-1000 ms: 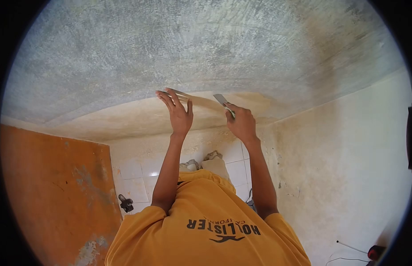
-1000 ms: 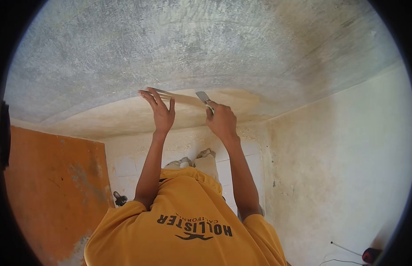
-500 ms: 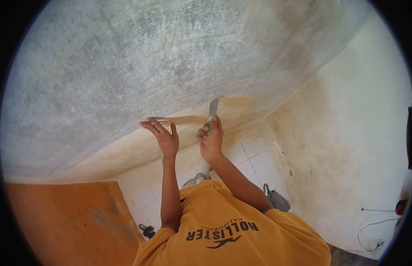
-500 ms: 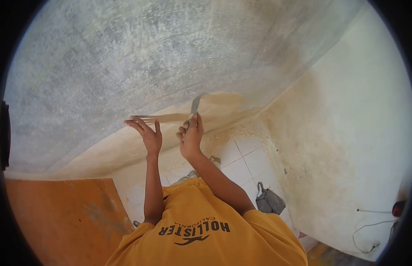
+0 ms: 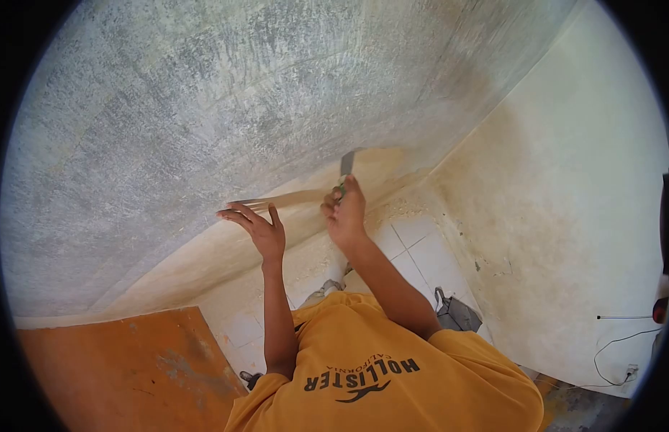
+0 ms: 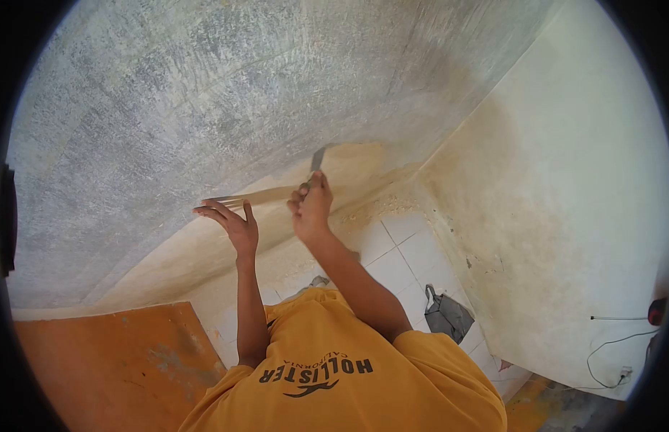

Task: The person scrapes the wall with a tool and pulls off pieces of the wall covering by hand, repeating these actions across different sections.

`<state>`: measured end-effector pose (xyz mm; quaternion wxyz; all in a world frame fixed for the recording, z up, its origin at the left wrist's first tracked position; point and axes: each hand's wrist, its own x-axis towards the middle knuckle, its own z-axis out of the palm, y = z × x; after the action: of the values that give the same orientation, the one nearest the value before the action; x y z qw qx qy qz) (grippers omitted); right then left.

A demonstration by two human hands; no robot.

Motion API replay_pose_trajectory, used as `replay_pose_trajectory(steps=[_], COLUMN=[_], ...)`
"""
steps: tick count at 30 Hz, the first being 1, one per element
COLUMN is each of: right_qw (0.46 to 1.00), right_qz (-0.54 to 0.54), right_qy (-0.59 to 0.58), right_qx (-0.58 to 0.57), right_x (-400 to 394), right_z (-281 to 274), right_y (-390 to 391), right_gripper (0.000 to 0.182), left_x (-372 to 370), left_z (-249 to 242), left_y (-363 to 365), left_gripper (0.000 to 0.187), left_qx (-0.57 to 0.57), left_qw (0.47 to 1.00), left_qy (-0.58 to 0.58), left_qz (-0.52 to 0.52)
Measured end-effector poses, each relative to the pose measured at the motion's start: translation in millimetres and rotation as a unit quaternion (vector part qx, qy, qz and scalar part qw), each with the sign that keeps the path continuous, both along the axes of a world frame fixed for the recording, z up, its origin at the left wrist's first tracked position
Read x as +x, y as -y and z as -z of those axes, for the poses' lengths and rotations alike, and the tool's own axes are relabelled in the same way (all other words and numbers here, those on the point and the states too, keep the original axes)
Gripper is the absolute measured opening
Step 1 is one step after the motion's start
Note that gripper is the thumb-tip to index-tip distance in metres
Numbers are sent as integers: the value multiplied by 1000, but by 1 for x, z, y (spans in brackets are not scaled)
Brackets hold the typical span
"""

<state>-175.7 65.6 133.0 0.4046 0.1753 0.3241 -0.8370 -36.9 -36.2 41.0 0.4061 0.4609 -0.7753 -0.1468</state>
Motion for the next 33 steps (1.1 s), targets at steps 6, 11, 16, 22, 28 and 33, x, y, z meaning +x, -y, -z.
replay_pose_trajectory(steps=[6, 11, 16, 22, 28, 33], right_qw=[999, 999, 1000, 996, 1000, 998], right_qz=[3, -15, -29, -63, 18, -36], right_qy=[-44, -31, -10, -55, -13, -24], right_qx=[-13, -5, -6, -19, 15, -36], right_x=[0, -6, -8, 18, -10, -15], right_z=[5, 12, 6, 1, 17, -1], right_y=[-1, -1, -7, -18, -2, -15], right_gripper=[12, 11, 9, 11, 12, 15], left_x=[5, 2, 3, -2, -13, -36], left_z=[1, -1, 0, -5, -15, -24], left_y=[-1, -1, 1, -3, -15, -38], left_gripper=[98, 98, 99, 101, 101, 100], left_qx=[8, 8, -2, -11, 1, 37], left_qw=[1000, 1000, 1000, 1000, 999, 994], left_qy=[-6, -8, -11, -19, -38, -73], left_qz=[6, 5, 14, 14, 1, 74])
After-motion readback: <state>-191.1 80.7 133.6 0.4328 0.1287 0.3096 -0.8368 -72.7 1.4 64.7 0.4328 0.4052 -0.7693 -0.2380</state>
